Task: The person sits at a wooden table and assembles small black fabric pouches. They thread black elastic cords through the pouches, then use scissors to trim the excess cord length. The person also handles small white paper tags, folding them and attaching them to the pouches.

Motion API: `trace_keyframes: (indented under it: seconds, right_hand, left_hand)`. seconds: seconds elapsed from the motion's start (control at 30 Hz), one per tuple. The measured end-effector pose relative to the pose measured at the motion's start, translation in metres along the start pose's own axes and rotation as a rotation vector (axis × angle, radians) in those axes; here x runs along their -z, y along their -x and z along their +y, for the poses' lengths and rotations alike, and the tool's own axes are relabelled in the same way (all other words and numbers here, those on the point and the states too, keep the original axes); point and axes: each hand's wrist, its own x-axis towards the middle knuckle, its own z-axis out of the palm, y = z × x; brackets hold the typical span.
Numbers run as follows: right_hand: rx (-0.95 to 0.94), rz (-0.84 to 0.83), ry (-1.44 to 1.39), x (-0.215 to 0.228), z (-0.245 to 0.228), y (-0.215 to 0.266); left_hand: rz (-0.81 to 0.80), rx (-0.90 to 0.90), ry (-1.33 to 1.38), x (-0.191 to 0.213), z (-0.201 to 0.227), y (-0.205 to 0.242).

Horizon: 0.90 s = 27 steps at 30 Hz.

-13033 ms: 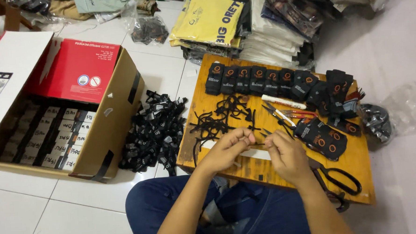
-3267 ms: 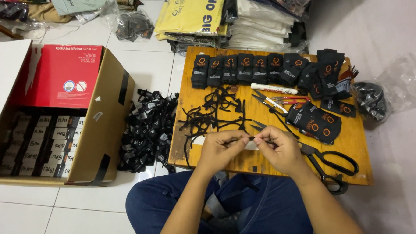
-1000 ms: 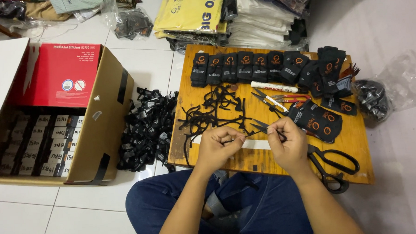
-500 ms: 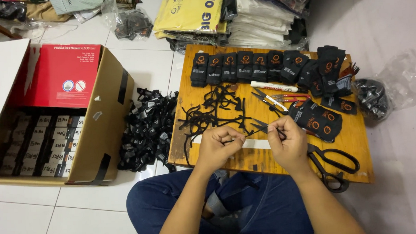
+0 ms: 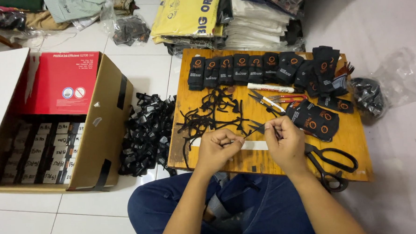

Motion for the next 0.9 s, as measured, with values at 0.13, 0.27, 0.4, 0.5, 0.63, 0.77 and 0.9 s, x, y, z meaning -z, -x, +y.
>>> trace_keyframes:
  seconds: [0.13,0.27,0.4,0.5,0.63,0.77,0.9]
  right_hand:
    - [0.054,-0.002,0.014,0.002,0.0,-0.002]
    - [0.096,0.007,-0.094,0.004,-0.003,-0.004]
    - [0.079,0.041,-0.212,0.008,0.002,-0.004]
    - [0.13,0.142,-0.266,0.005,0.01,-0.005]
    - [0.092,0.231,-0.295,0.01,0.009,-0.005]
    - [0.049,0.254,-0.325,0.011,0.011,-0.005]
    - [0.336,-0.048,-0.071,0.01,-0.001,-0.006]
  left_hand:
    - [-0.002,-0.013,0.038,0.002,0.008,0.002]
    - [0.002,-0.042,0.038,0.001,0.016,0.002]
    - [-0.017,-0.061,0.0,-0.002,0.016,0.002]
    - [-0.005,-0.054,0.001,-0.003,0.015,0.002]
    - [-0.005,-0.063,0.001,0.001,0.012,0.001]
    - [-0.009,-0.054,0.029,0.001,0.015,0.002]
    - [-0.015,-0.056,0.018,-0.001,0.014,0.002]
